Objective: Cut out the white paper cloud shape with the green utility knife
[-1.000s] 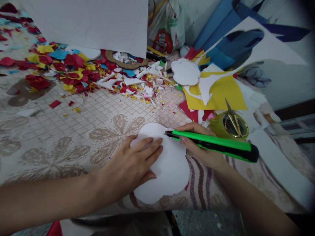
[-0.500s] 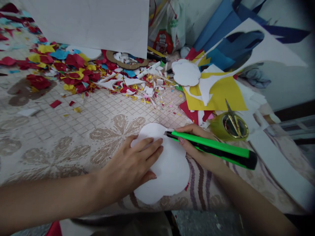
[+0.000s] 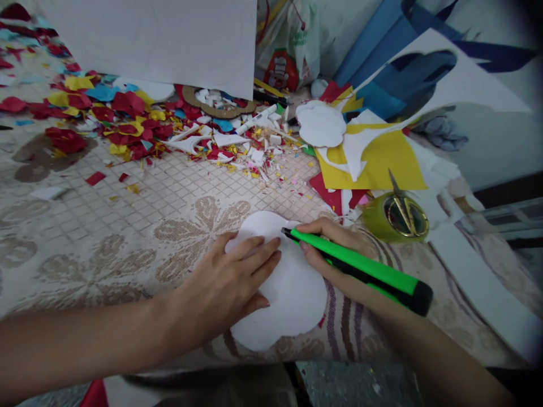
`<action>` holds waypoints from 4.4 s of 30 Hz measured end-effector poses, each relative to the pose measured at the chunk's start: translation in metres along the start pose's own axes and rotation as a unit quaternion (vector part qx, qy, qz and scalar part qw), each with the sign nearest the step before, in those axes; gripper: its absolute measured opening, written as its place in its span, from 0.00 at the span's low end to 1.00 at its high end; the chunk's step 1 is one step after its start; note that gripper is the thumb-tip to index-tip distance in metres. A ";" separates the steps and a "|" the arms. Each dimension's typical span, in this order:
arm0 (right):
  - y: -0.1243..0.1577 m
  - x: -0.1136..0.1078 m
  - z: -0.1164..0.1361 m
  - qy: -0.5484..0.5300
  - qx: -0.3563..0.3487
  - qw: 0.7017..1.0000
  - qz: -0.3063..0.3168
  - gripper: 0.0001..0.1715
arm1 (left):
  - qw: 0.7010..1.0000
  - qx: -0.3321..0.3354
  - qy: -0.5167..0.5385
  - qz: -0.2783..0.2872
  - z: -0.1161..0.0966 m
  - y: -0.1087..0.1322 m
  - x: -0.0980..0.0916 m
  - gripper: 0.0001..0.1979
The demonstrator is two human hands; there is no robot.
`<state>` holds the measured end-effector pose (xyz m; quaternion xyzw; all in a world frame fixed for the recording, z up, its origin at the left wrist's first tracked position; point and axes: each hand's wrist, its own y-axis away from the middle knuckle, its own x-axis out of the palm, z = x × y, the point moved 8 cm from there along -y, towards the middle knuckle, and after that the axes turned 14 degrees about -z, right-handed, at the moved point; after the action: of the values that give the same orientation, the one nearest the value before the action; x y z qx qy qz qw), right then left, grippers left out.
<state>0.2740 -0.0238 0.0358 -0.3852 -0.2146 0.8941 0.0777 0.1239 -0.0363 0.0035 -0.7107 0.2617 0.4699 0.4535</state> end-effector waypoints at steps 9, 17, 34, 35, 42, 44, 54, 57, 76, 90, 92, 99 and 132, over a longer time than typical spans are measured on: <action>-0.006 -0.017 -0.047 -0.104 0.092 0.990 -0.004 0.09 | 1.000 -0.003 0.015 0.017 0.002 -0.001 0.000 0.30; -0.010 -0.002 -0.060 -0.188 0.136 0.970 0.072 0.10 | 1.000 -0.001 0.020 0.019 0.003 0.000 0.002 0.29; -0.010 -0.002 -0.068 -0.186 0.136 0.969 0.086 0.10 | 1.000 0.005 0.013 0.023 0.002 -0.001 0.000 0.28; -0.010 -0.003 -0.067 -0.187 0.134 0.970 0.082 0.10 | 1.000 0.004 0.011 0.026 0.002 -0.001 0.001 0.28; -0.012 -0.002 -0.065 -0.199 0.126 0.967 0.101 0.11 | 0.999 0.016 0.011 0.027 0.002 0.000 0.001 0.28; -0.012 -0.001 -0.066 -0.189 0.127 0.968 0.109 0.11 | 0.999 0.020 0.012 0.027 0.003 0.000 0.001 0.27; -0.020 0.003 -0.047 -0.189 0.053 0.964 0.177 0.12 | 0.998 0.042 0.015 0.034 0.001 0.001 0.005 0.26; -0.023 0.004 -0.046 -0.176 0.057 0.964 0.190 0.12 | 0.999 0.043 0.010 0.033 0.001 0.001 0.005 0.26; -0.020 -0.014 -0.051 -0.136 0.038 0.980 0.141 0.11 | 0.999 0.027 -0.007 0.028 0.003 0.002 0.000 0.23; -0.013 -0.007 -0.047 -0.141 0.043 0.977 0.153 0.11 | 0.999 0.028 -0.008 0.031 0.002 0.000 -0.001 0.24; -0.013 -0.009 -0.045 -0.143 0.030 0.977 0.157 0.11 | 0.999 0.031 -0.009 0.023 0.002 0.000 -0.003 0.24; -0.016 -0.035 -0.050 -0.132 0.055 0.990 0.018 0.11 | 0.999 0.019 -0.039 -0.005 -0.001 -0.002 -0.007 0.31; -0.008 -0.008 -0.052 -0.096 0.089 0.985 0.110 0.09 | 0.997 0.050 -0.011 -0.053 -0.005 -0.002 -0.001 0.20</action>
<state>0.3170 -0.0019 0.0130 -0.3103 -0.0966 0.9457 -0.0083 0.1267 -0.0398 0.0058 -0.6950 0.2421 0.4391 0.5154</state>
